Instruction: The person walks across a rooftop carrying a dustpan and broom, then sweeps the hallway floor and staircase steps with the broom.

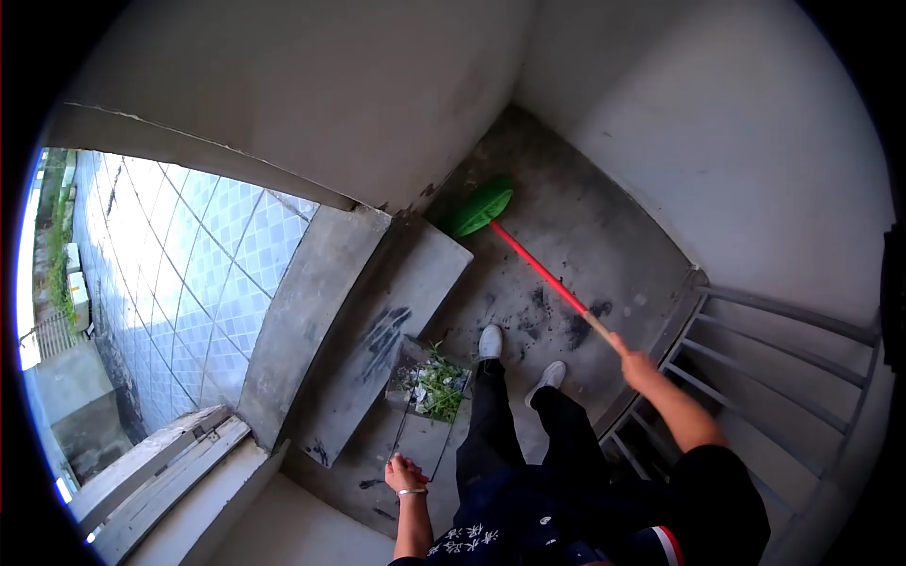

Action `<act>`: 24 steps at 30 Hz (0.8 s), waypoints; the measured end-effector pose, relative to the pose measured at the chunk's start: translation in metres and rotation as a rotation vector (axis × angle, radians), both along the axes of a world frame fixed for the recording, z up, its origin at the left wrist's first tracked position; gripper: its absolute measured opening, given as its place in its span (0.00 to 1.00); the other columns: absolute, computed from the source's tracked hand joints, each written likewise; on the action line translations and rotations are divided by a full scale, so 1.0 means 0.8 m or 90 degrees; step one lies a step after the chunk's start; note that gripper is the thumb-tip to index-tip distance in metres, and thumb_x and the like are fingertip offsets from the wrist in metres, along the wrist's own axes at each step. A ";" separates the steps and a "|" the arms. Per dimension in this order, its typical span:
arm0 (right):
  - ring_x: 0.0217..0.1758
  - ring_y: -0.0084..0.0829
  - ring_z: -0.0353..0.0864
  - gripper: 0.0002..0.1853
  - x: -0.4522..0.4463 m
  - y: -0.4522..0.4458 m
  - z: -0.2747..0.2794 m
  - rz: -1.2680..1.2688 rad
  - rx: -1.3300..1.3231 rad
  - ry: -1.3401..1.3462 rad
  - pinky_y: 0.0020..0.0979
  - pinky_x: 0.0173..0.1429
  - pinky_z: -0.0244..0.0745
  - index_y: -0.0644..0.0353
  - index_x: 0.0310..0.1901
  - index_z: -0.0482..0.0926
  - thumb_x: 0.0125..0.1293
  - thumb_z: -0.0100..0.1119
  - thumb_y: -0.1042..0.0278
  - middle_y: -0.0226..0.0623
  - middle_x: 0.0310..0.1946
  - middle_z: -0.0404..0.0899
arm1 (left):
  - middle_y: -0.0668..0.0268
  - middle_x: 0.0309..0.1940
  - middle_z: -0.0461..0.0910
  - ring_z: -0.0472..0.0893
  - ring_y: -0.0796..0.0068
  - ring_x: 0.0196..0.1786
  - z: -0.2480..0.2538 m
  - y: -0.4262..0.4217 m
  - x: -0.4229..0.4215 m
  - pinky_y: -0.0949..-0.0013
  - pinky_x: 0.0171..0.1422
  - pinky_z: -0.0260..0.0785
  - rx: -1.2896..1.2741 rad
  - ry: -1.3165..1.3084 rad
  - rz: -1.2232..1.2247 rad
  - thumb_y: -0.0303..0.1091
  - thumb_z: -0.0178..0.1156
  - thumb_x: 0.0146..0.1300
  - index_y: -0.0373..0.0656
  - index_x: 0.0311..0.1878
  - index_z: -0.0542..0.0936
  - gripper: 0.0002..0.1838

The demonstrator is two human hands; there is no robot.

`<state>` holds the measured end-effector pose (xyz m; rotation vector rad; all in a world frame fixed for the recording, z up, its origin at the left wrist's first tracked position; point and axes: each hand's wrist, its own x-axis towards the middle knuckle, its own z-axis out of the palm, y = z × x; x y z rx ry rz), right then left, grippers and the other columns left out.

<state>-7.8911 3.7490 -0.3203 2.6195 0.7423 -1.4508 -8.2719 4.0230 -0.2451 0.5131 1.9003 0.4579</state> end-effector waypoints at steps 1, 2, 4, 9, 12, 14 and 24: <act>0.27 0.46 0.72 0.31 0.010 -0.001 0.028 0.054 -0.020 -0.052 0.40 0.32 0.66 0.35 0.58 0.42 0.53 0.36 0.73 0.49 0.23 0.72 | 0.70 0.09 0.62 0.57 0.81 0.06 -0.003 0.006 -0.004 0.76 0.03 0.50 -0.003 -0.001 -0.005 0.33 0.47 0.50 0.46 0.20 0.63 0.07; 0.26 0.47 0.72 0.31 0.008 -0.020 0.044 0.052 -0.042 -0.047 0.42 0.31 0.66 0.38 0.58 0.43 0.53 0.37 0.74 0.48 0.22 0.72 | 0.70 0.09 0.62 0.57 0.81 0.06 -0.011 0.008 -0.013 0.77 0.04 0.50 0.014 -0.005 -0.006 0.33 0.47 0.51 0.45 0.20 0.63 0.07; 0.24 0.48 0.71 0.30 -0.015 -0.054 0.105 0.042 -0.075 -0.023 0.43 0.29 0.65 0.40 0.58 0.45 0.53 0.39 0.72 0.50 0.20 0.71 | 0.70 0.09 0.62 0.58 0.82 0.06 -0.017 0.013 -0.019 0.78 0.05 0.50 0.025 -0.013 -0.007 0.32 0.47 0.51 0.45 0.20 0.63 0.07; 0.29 0.45 0.72 0.30 -0.086 -0.187 0.199 -0.082 -0.119 0.060 0.40 0.34 0.65 0.45 0.58 0.47 0.52 0.41 0.72 0.50 0.24 0.71 | 0.71 0.08 0.61 0.57 0.82 0.06 -0.028 0.019 -0.014 0.79 0.05 0.49 0.069 -0.060 -0.078 0.33 0.48 0.52 0.45 0.18 0.63 0.09; 0.33 0.44 0.72 0.28 -0.108 -0.216 0.221 -0.218 0.103 -0.005 0.36 0.37 0.66 0.43 0.56 0.54 0.50 0.44 0.69 0.48 0.29 0.72 | 0.71 0.08 0.62 0.57 0.83 0.06 -0.032 0.031 0.004 0.80 0.07 0.49 0.066 -0.073 -0.113 0.32 0.49 0.51 0.45 0.18 0.62 0.10; 0.37 0.43 0.72 0.28 -0.119 -0.203 0.222 -0.357 -0.042 0.047 0.32 0.40 0.66 0.48 0.56 0.55 0.50 0.45 0.70 0.50 0.34 0.71 | 0.71 0.08 0.62 0.58 0.83 0.07 -0.020 0.039 0.020 0.80 0.07 0.49 0.062 -0.064 -0.157 0.32 0.49 0.51 0.46 0.18 0.62 0.10; 0.18 0.34 0.71 0.27 0.019 -0.178 -0.003 -0.708 0.039 -0.163 0.33 0.17 0.64 0.42 0.58 0.47 0.56 0.39 0.68 0.43 0.24 0.72 | 0.72 0.09 0.63 0.58 0.84 0.07 0.012 0.064 0.062 0.80 0.05 0.50 0.058 -0.124 -0.283 0.33 0.50 0.51 0.47 0.18 0.63 0.10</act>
